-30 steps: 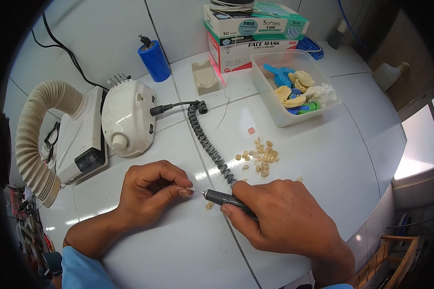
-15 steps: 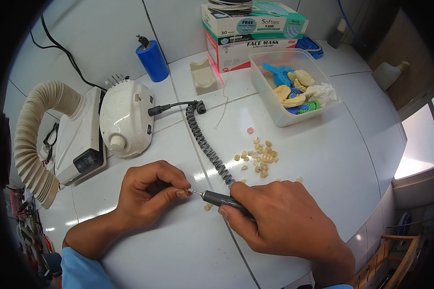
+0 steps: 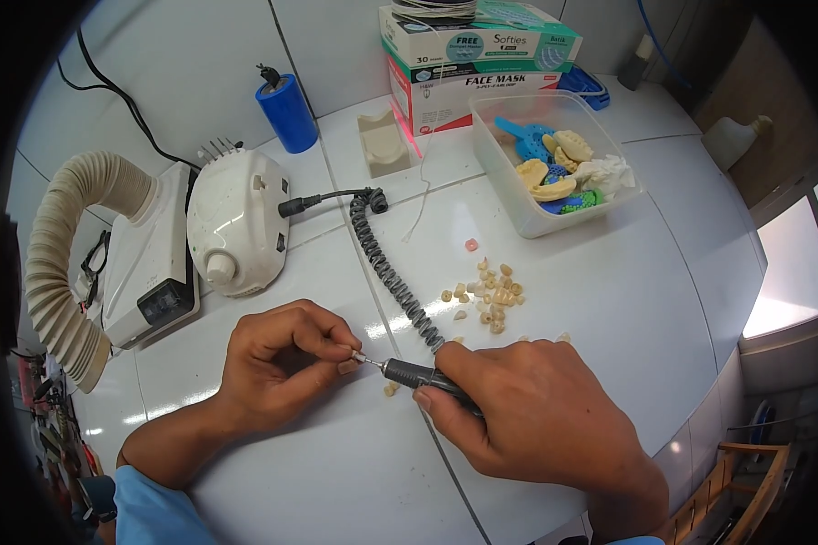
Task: Using a rotary micromotor tool to grind and finish dental prosthetic components at a laboratory bench.
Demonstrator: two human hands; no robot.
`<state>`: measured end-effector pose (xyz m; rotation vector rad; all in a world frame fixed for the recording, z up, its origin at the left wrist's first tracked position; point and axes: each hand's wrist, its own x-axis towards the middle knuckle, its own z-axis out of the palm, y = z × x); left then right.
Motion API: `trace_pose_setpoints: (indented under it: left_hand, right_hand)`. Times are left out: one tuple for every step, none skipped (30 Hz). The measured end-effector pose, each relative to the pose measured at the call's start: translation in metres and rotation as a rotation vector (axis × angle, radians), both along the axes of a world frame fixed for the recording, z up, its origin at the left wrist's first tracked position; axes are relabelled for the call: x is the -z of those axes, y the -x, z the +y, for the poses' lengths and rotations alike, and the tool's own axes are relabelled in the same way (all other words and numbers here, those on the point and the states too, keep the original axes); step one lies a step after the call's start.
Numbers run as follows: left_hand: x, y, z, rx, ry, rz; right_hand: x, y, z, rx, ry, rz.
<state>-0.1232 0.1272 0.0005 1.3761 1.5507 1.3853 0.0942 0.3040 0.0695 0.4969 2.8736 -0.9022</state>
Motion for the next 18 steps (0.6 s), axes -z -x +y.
trace_pose_setpoints:
  left_hand:
    - [0.0003, -0.0002, 0.0003, -0.016, -0.019, 0.011]
    - [0.0002, -0.0006, 0.0004, -0.016, -0.018, 0.011]
    - [-0.0002, -0.0012, 0.0003, -0.029, -0.008, -0.014]
    - [-0.0004, -0.0016, 0.0003, -0.041, 0.000, -0.040]
    - [-0.0002, -0.0018, 0.0002, -0.041, 0.000, -0.041]
    - [0.0001, -0.0019, 0.0001, -0.045, 0.010, -0.056]
    - [0.0005, -0.0019, -0.0002, -0.048, 0.021, -0.071]
    - [0.0010, -0.0022, -0.0003, -0.049, 0.021, -0.071]
    - [0.0016, -0.0028, -0.0004, -0.056, 0.022, -0.096]
    - [0.0021, -0.0029, -0.0001, -0.063, 0.023, -0.122]
    - [0.0014, -0.0027, -0.0001, -0.064, 0.022, -0.122]
    - [-0.0002, -0.0025, -0.0003, -0.048, 0.048, -0.111]
    - [-0.0013, -0.0022, -0.0003, -0.032, 0.073, -0.100]
    - [-0.0013, -0.0019, -0.0001, -0.031, 0.072, -0.100]
    - [-0.0012, -0.0016, 0.0001, -0.019, 0.072, -0.088]
    - [-0.0012, -0.0016, -0.0001, -0.008, 0.073, -0.077]
    - [-0.0015, -0.0017, -0.0004, -0.008, 0.073, -0.077]
    - [-0.0018, -0.0017, -0.0006, -0.003, 0.078, -0.095]
  right_hand:
    - [0.0002, 0.0000, -0.0001, -0.002, -0.002, 0.004]
    - [0.0003, 0.0001, 0.0000, -0.002, -0.001, 0.004]
    - [0.0003, 0.0002, 0.0004, -0.001, -0.009, 0.003]
    - [0.0001, 0.0000, 0.0006, 0.001, -0.019, 0.001]
    - [0.0002, -0.0003, 0.0008, 0.001, -0.019, 0.001]
    - [0.0004, -0.0006, 0.0010, 0.002, -0.017, 0.008]
    - [0.0008, -0.0008, 0.0010, 0.003, -0.015, 0.015]
    - [0.0010, -0.0006, 0.0011, 0.003, -0.015, 0.015]
    - [0.0011, -0.0004, 0.0013, 0.004, -0.007, 0.016]
    - [0.0015, -0.0001, 0.0016, 0.006, 0.001, 0.016]
    - [0.0016, 0.0002, 0.0016, 0.005, 0.001, 0.016]
    - [0.0015, 0.0008, 0.0012, 0.022, 0.014, 0.005]
    - [0.0009, 0.0011, 0.0007, 0.040, 0.025, -0.007]
    - [0.0006, 0.0013, 0.0000, 0.041, 0.024, -0.006]
    - [0.0004, 0.0016, -0.0007, 0.046, 0.027, -0.004]
    - [0.0004, 0.0014, -0.0012, 0.051, 0.032, -0.003]
    - [0.0006, 0.0014, -0.0012, 0.051, 0.031, -0.002]
    - [0.0009, 0.0014, -0.0011, 0.047, 0.029, 0.002]
